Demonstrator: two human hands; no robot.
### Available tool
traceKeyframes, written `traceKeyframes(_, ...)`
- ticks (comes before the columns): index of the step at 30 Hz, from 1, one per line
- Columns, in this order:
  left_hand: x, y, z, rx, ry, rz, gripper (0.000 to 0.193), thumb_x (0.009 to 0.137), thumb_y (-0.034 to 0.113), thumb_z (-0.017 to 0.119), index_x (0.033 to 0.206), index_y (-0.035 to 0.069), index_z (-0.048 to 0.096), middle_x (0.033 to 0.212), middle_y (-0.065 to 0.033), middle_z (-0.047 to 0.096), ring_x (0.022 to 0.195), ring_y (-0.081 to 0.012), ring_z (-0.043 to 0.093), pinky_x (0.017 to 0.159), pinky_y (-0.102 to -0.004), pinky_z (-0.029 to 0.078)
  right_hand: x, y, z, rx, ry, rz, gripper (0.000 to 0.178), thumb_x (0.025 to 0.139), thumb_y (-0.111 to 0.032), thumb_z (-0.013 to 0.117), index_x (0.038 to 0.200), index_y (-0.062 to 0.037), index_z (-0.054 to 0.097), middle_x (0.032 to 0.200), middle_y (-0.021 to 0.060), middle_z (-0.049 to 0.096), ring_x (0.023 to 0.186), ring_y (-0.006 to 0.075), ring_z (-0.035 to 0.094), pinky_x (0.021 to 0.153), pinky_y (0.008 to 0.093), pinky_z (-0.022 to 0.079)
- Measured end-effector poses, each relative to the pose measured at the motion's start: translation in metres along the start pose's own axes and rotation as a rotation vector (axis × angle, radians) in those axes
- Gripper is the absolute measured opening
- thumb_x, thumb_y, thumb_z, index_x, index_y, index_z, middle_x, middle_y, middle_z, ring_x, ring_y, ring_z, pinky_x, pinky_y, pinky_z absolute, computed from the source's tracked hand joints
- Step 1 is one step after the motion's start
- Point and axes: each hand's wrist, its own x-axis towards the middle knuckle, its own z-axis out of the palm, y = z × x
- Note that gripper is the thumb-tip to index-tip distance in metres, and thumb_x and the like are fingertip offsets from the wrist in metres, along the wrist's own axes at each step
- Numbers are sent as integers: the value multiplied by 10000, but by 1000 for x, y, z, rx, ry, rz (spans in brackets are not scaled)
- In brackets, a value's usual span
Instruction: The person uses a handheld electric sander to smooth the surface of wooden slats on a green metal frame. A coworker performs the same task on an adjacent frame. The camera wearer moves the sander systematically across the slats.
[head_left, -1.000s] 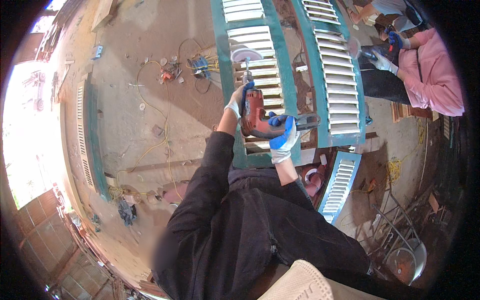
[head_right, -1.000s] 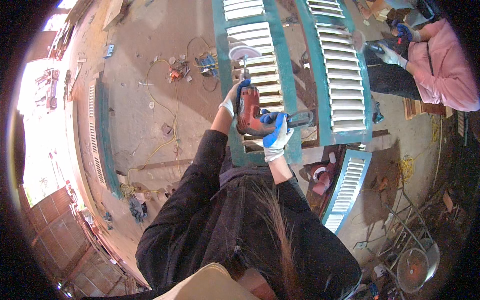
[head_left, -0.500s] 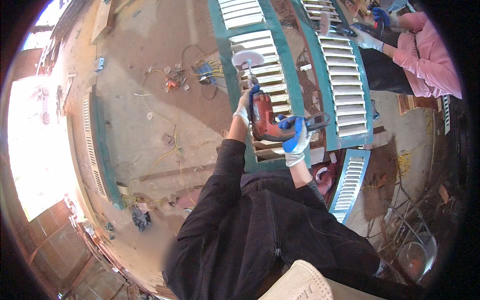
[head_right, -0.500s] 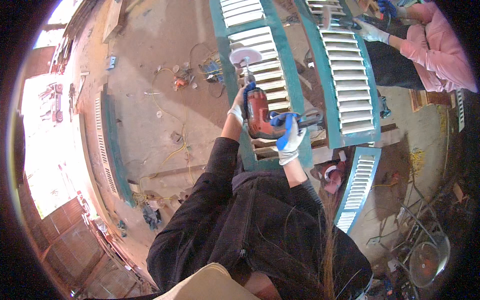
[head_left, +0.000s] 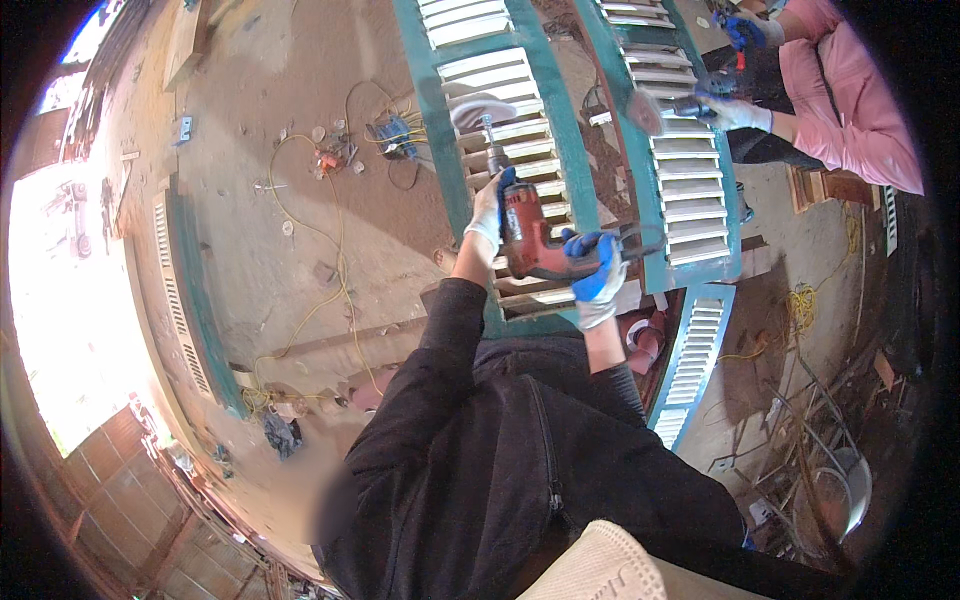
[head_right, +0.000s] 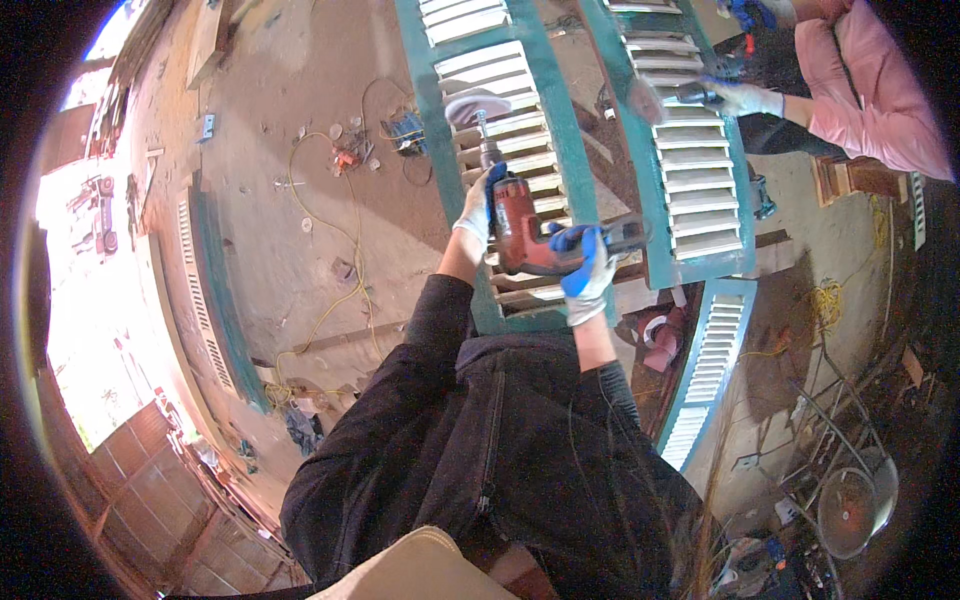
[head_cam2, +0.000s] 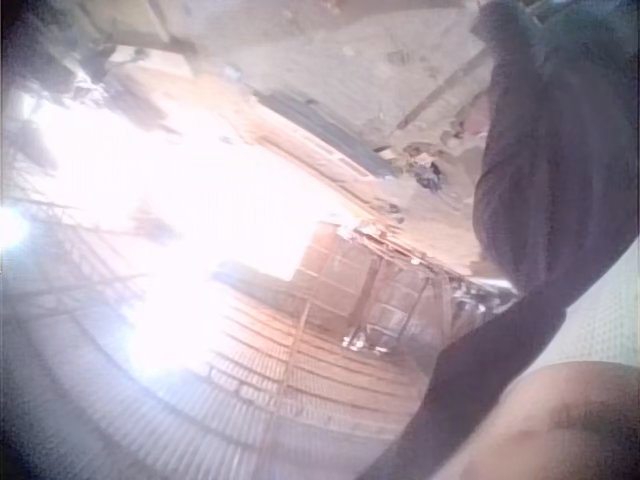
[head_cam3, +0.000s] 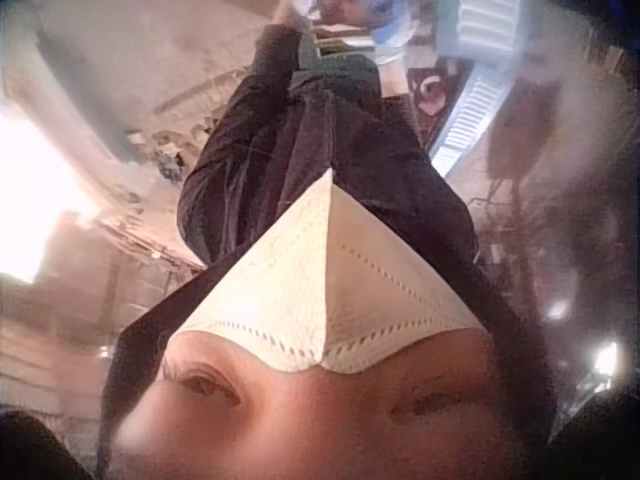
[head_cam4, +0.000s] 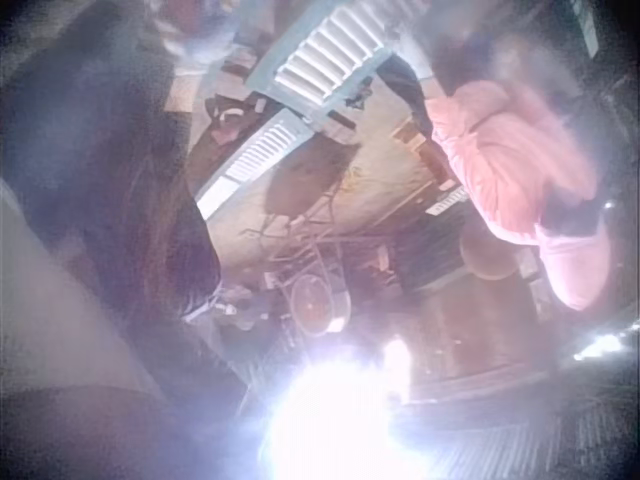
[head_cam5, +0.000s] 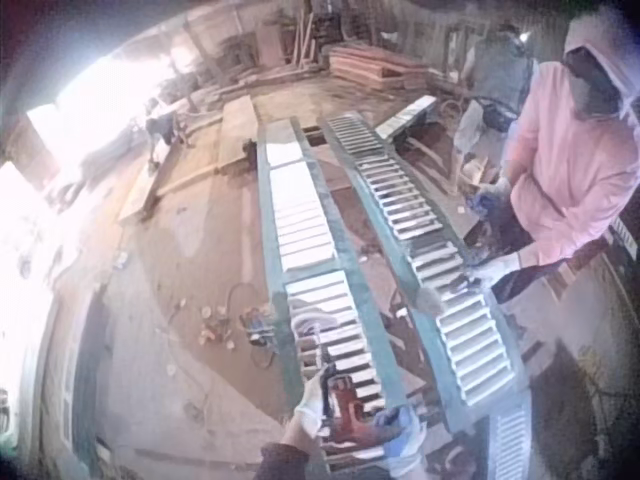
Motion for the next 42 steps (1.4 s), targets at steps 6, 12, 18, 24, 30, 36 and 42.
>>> traceKeyframes(6,23,-25,27,-119,-105,-65,250,795,367,632,832,124,586,680,-33,608,535,-174,573,528,-322,487,15,-30,-4,-126,11,-132,238,887,-206,484,740,-26,535,634,94,550,549,219,529,737,455,470)
traceKeyframes(12,4,0,-2,-46,-102,-110,300,834,388,554,877,94,598,714,-66,625,564,-205,599,547,-339,512,-12,16,-3,-46,137,-109,171,878,-159,516,773,-25,536,676,92,564,576,222,545,673,418,484)
traceKeyframes(18,-6,10,2,234,-10,-81,315,835,376,553,830,66,606,740,-87,637,577,-201,593,550,-333,499,-26,25,-1,-68,102,-128,283,895,-276,488,768,-26,523,682,85,549,639,223,551,843,446,450)
traceKeyframes(24,6,21,-31,107,-85,-25,225,870,280,515,820,77,596,726,-65,620,593,-186,589,571,-309,503,-41,34,23,-42,84,-80,279,910,-269,456,782,-28,515,695,85,556,653,216,554,815,427,455)
traceKeyframes(30,-4,15,-14,20,-129,-61,240,829,335,572,826,96,595,713,-62,616,600,-193,595,563,-319,506,-22,34,7,-274,132,-91,329,904,-296,459,731,-25,525,635,87,526,595,227,536,808,480,459)
traceKeyframes(36,43,-39,29,-242,-82,82,345,814,437,550,767,98,593,689,-88,618,600,-251,594,581,-372,499,61,-52,-20,-251,-143,74,312,895,-309,472,769,-30,528,659,69,498,614,199,491,812,453,441)
traceKeyframes(42,42,-50,81,-352,-242,-9,505,815,531,467,788,47,608,725,-120,626,639,-290,602,635,-408,505,90,-99,-7,-308,-200,88,273,887,-252,481,767,-15,543,649,85,529,588,207,524,781,441,467)
